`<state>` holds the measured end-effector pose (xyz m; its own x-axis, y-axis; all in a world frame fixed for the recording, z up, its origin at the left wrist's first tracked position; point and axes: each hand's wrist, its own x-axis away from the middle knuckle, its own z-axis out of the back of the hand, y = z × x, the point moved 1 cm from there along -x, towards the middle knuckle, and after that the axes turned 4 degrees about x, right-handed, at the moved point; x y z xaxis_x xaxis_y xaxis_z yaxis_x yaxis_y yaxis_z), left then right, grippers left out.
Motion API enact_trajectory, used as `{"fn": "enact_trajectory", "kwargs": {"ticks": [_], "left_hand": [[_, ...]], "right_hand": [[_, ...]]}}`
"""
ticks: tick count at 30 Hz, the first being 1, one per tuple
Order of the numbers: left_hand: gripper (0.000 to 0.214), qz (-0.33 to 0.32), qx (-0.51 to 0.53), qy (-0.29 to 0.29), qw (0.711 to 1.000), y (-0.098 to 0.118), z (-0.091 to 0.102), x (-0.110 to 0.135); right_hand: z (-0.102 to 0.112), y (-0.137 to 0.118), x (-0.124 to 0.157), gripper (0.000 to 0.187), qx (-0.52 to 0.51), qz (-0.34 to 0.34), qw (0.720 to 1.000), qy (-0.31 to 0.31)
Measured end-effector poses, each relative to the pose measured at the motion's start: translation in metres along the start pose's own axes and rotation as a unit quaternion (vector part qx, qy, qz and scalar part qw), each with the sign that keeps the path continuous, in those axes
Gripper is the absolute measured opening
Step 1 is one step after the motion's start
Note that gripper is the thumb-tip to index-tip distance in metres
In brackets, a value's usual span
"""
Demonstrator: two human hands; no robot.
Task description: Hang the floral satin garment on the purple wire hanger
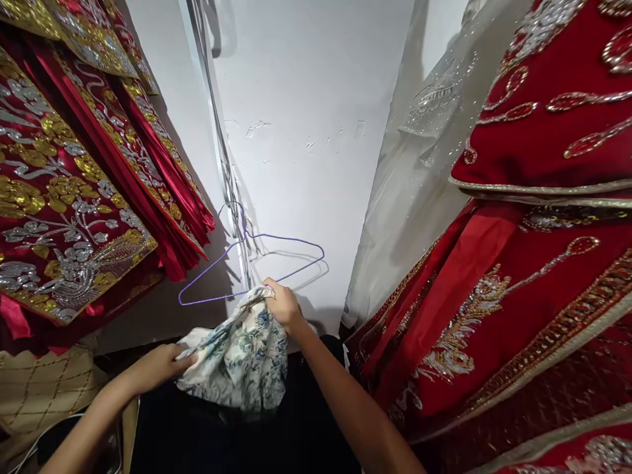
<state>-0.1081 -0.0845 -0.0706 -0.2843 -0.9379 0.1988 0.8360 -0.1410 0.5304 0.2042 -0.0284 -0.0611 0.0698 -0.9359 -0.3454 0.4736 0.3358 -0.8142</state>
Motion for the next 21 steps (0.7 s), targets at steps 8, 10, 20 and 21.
{"fn": "enact_trajectory", "kwargs": {"ticks": [8, 10, 20, 21], "left_hand": [[0.026, -0.127, -0.065, 0.207, 0.968, 0.048, 0.065, -0.002], [0.024, -0.115, -0.046, 0.222, 0.967, 0.066, 0.074, -0.003], [0.055, -0.024, 0.000, 0.214, 0.977, 0.031, 0.077, -0.020], [0.058, -0.035, 0.006, 0.243, 0.969, 0.037, 0.079, -0.017]], "right_hand": [[0.029, -0.016, 0.003, 0.006, -0.076, 0.033, 0.996, -0.027], [0.026, -0.021, 0.005, 0.006, -0.102, 0.020, 0.993, -0.063], [0.030, -0.018, 0.013, 0.007, -0.059, 0.028, 0.997, -0.028], [0.028, -0.020, 0.014, 0.010, -0.061, 0.028, 0.997, -0.045]]}}
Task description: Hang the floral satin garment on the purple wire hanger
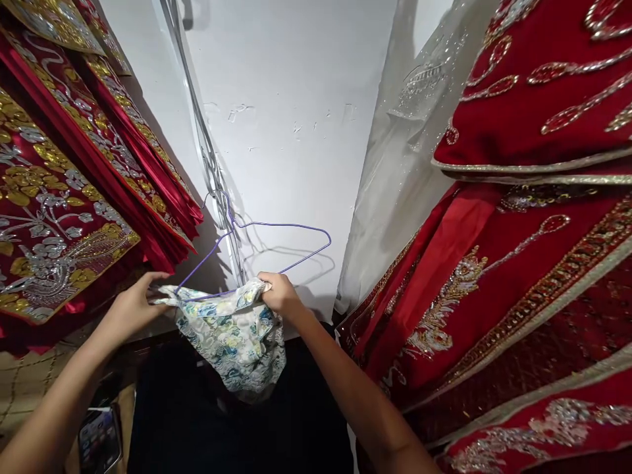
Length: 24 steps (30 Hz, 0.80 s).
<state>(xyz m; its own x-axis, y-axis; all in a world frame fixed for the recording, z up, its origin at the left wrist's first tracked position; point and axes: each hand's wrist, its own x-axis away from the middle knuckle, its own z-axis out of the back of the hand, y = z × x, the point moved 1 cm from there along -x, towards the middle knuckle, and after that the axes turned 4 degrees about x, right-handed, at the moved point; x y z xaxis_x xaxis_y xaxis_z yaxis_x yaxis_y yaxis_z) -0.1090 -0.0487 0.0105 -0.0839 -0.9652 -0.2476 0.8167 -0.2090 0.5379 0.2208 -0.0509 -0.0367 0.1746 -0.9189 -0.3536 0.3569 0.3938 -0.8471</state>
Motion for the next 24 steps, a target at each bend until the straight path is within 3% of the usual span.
{"fn": "enact_trajectory", "kwargs": {"ticks": [2, 5, 8, 10, 13, 17, 21, 24], "left_hand": [[0.064, -0.018, 0.017, 0.028, 0.999, 0.020, 0.004, 0.000], [0.074, -0.019, 0.141, -0.011, 0.990, 0.050, 0.002, -0.003], [0.088, 0.038, 0.332, -0.032, 0.942, 0.061, -0.004, -0.011], [0.090, 0.087, 0.377, -0.012, 0.922, 0.061, -0.007, -0.018], [0.081, 0.099, 0.349, -0.024, 0.932, 0.067, -0.009, -0.028], [0.066, -0.005, 0.227, -0.041, 0.973, 0.091, -0.006, -0.037], [0.043, -0.002, 0.164, -0.042, 0.986, 0.095, -0.002, -0.039], [0.021, -0.010, 0.050, -0.021, 0.998, 0.083, 0.004, -0.038]], "right_hand": [[-0.007, -0.004, 0.003, 0.014, -0.019, 0.002, 0.999, -0.029], [-0.011, -0.009, 0.011, 0.013, -0.057, 0.015, 0.997, -0.042], [-0.004, -0.013, 0.017, 0.016, -0.059, 0.024, 0.997, -0.046], [0.003, -0.015, 0.018, 0.019, -0.042, 0.026, 0.998, -0.043], [0.001, -0.017, 0.015, 0.016, -0.034, 0.020, 0.999, -0.036], [-0.021, -0.014, 0.012, 0.020, -0.086, -0.012, 0.994, -0.068], [-0.023, -0.015, 0.019, 0.055, -0.089, -0.015, 0.991, -0.095], [-0.001, -0.013, 0.024, 0.087, -0.100, -0.013, 0.995, -0.025]]}}
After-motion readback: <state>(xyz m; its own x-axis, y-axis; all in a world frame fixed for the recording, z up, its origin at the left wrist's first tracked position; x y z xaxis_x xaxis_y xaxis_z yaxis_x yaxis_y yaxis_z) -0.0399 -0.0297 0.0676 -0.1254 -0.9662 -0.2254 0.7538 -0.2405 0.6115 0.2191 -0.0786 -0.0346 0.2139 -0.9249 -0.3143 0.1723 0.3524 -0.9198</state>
